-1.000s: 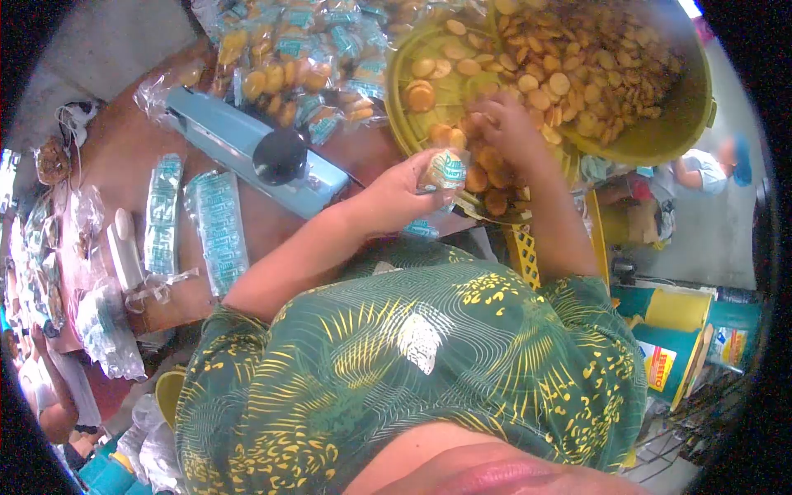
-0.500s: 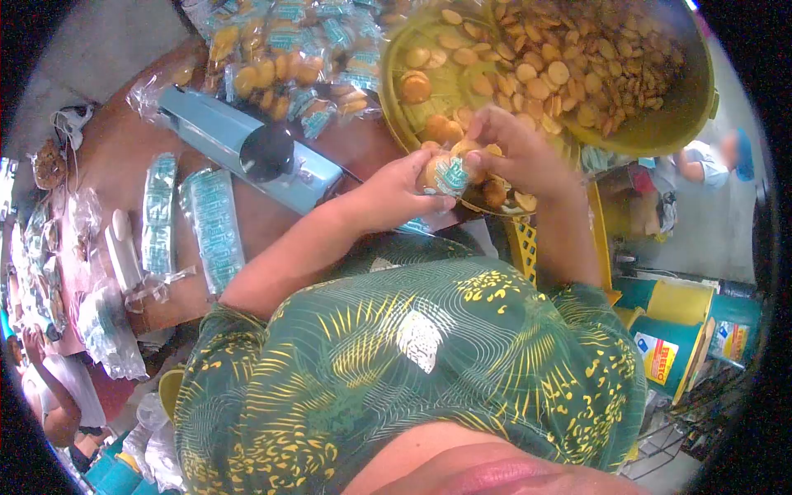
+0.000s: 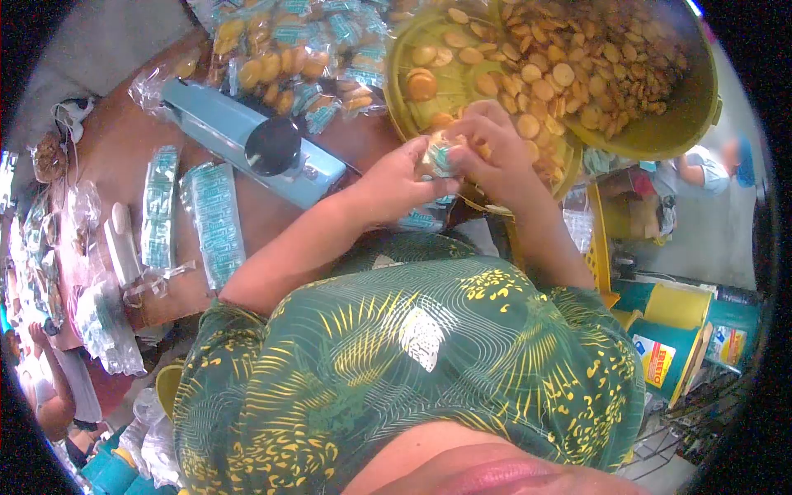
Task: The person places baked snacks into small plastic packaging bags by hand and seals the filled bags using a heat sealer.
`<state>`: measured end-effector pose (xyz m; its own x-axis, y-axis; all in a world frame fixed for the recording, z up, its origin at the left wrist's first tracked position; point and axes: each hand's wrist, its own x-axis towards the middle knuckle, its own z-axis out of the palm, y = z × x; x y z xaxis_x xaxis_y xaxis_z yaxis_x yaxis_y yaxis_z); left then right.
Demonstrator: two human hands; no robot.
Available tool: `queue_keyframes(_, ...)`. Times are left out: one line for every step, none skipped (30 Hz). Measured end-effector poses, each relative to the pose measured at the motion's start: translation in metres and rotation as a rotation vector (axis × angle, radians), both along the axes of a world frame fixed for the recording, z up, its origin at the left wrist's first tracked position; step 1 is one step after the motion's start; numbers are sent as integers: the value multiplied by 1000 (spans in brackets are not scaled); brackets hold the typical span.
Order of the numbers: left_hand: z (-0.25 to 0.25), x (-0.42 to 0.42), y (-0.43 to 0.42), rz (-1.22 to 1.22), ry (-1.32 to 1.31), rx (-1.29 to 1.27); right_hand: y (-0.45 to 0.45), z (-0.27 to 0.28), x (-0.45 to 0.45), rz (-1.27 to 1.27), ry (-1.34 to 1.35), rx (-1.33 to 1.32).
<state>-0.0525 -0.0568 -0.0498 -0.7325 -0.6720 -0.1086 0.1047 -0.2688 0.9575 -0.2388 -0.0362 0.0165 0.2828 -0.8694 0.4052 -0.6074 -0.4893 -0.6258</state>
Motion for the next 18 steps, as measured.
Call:
queue_keyframes(-3, -1, -1, -11, 7, 16, 2, 3, 3, -17, 50, -55)
queue_keyframes(-6, -2, -2, -23, 15, 31, 2, 3, 4, -10, 78, -9)
queue_keyframes(-8, -3, -3, -33, 22, 45, 2, 4, 4, -1, 105, 37)
queue_keyframes(-8, -2, -1, -43, 23, 92, 2, 4, 4, 7, 132, 83)
queue_keyframes(-2, -1, 1, -54, 24, 138, 3, 4, 6, -31, 118, 139)
queue_keyframes(2, -1, 3, -64, 25, 183, 4, 3, 8, -68, 104, 194)
queue_keyframes(4, 0, 2, -84, 39, 213, 5, 2, 9, -105, 90, 248)
queue_keyframes(4, 1, 2, -105, 52, 241, 4, 1, 6, -116, 82, 223)
queue_keyframes(5, 2, 1, -125, 65, 271, -1, -1, 1, -127, 75, 200)
queue_keyframes(4, 1, 0, -102, 50, 215, -8, -4, -5, -136, 68, 177)
queue_keyframes(3, 0, 0, -78, 35, 162, -22, -12, -16, -173, 121, 43)
queue_keyframes(2, -1, 0, -55, 20, 109, -42, -25, -30, -210, 174, -90)
queue_keyframes(1, -1, 1, -60, 17, 116, -53, -35, -43, -248, 227, -223)
queue_keyframes(1, -1, 0, -67, 15, 120, -56, -39, -52, -227, 379, -154)
queue_keyframes(2, 0, -2, -70, 12, 120, -60, -41, -60, -204, 529, -87)
queue_keyframes(2, 0, -2, -50, -12, 85, -64, -40, -63, -180, 680, -23)
queue_keyframes(1, 0, -1, -27, -37, 51, -66, -36, -61, -191, 674, 5)
queue_keyframes(-2, 0, 0, -4, -61, 23, -65, -32, -59, -201, 669, 37)
